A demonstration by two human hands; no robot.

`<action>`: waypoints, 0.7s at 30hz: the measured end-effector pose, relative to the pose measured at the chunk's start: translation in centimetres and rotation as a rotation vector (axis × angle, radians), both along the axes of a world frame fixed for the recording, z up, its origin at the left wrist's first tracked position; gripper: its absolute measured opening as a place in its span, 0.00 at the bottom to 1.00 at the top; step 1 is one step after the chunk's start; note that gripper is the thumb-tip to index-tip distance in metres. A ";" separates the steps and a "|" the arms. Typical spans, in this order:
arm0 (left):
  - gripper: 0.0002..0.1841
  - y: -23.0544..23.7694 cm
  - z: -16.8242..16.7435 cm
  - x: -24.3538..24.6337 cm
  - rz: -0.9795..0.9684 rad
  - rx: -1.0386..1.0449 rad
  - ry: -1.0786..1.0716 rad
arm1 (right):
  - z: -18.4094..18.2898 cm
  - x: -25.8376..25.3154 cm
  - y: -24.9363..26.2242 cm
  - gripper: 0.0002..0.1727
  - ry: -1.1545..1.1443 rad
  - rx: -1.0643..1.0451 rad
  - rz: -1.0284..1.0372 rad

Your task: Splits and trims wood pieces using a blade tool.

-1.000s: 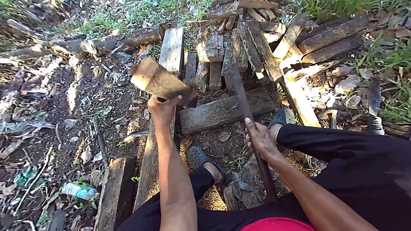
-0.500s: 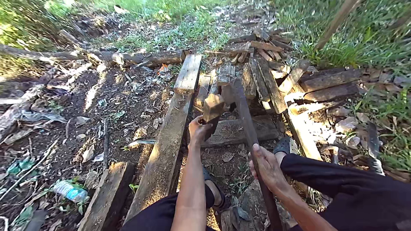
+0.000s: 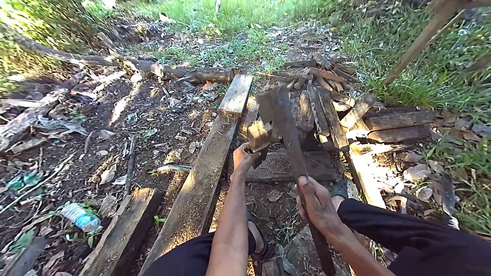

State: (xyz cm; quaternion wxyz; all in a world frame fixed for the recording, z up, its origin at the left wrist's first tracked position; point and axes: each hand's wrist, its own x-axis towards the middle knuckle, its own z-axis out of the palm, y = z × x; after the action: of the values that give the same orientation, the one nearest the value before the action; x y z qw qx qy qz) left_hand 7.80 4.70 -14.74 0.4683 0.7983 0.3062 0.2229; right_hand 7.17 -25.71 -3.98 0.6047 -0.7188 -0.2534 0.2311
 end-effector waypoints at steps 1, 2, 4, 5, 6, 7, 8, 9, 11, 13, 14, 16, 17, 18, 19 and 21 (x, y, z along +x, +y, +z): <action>0.26 0.0 0.0 -0.1 0.003 0.010 0.010 | -0.6 0.0 0.1 0.36 0.009 -0.053 0.006; 0.27 0.0 0.0 -0.1 0.008 0.014 0.020 | -1.0 0.1 0.1 0.36 0.014 -0.081 0.007; 0.28 0.0 -0.2 -0.1 0.017 0.015 0.039 | -0.4 0.2 -0.1 0.36 0.032 -0.100 0.009; 0.28 -0.1 -0.3 -0.1 0.020 0.013 0.053 | 0.4 0.0 -0.4 0.36 0.048 -0.097 0.010; 0.28 -0.2 -0.2 -0.2 0.020 0.016 0.064 | 1.4 -0.2 -0.5 0.36 0.052 -0.078 0.008; 0.28 -0.2 -0.1 -0.1 0.019 0.019 0.069 | 2.6 -0.4 -0.6 0.37 0.037 -0.042 -0.003; 0.28 -0.2 -0.2 -0.1 0.020 0.020 0.066 | 3.7 -0.6 -0.6 0.37 0.003 0.015 -0.024; 0.27 -0.4 -0.3 -0.1 0.022 0.017 0.058 | 5.0 -0.8 -0.6 0.38 -0.044 0.096 -0.047; 0.27 -0.4 -0.4 -0.2 0.017 0.012 0.049 | 7.5 -0.7 -0.3 0.38 -0.156 0.326 -0.072; 0.27 -0.4 -0.3 -0.3 0.015 0.006 0.044 | 10.0 0.1 0.2 0.35 -0.278 0.565 -0.086; 0.27 -0.4 -0.3 -0.3 0.016 0.003 0.038 | 11.2 0.6 0.5 0.34 -0.336 0.662 -0.102; 0.27 -0.4 -0.3 -0.4 0.027 -0.013 0.020 | 12.6 1.4 0.9 0.33 -0.421 0.750 -0.142; 0.27 -0.4 -0.4 -0.4 0.030 -0.013 0.014 | 12.1 1.5 0.8 0.33 -0.423 0.735 -0.153; 0.27 -0.3 -0.6 -0.5 0.029 -0.010 0.007 | 10.4 1.4 0.6 0.33 -0.393 0.662 -0.148; 0.27 -0.3 -0.9 -0.7 0.029 -0.008 -0.004 | 7.7 1.0 0.2 0.34 -0.340 0.526 -0.136; 0.26 -0.1 -1.2 -1.0 0.037 -0.007 -0.026 | 1.3 -0.1 -0.3 0.39 -0.179 0.090 -0.099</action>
State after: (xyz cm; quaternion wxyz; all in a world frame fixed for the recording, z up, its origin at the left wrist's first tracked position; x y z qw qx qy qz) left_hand 6.79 4.58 -15.92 0.4709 0.7879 0.3154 0.2408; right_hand 7.11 -25.98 -2.64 0.6223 -0.7202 -0.2805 0.1242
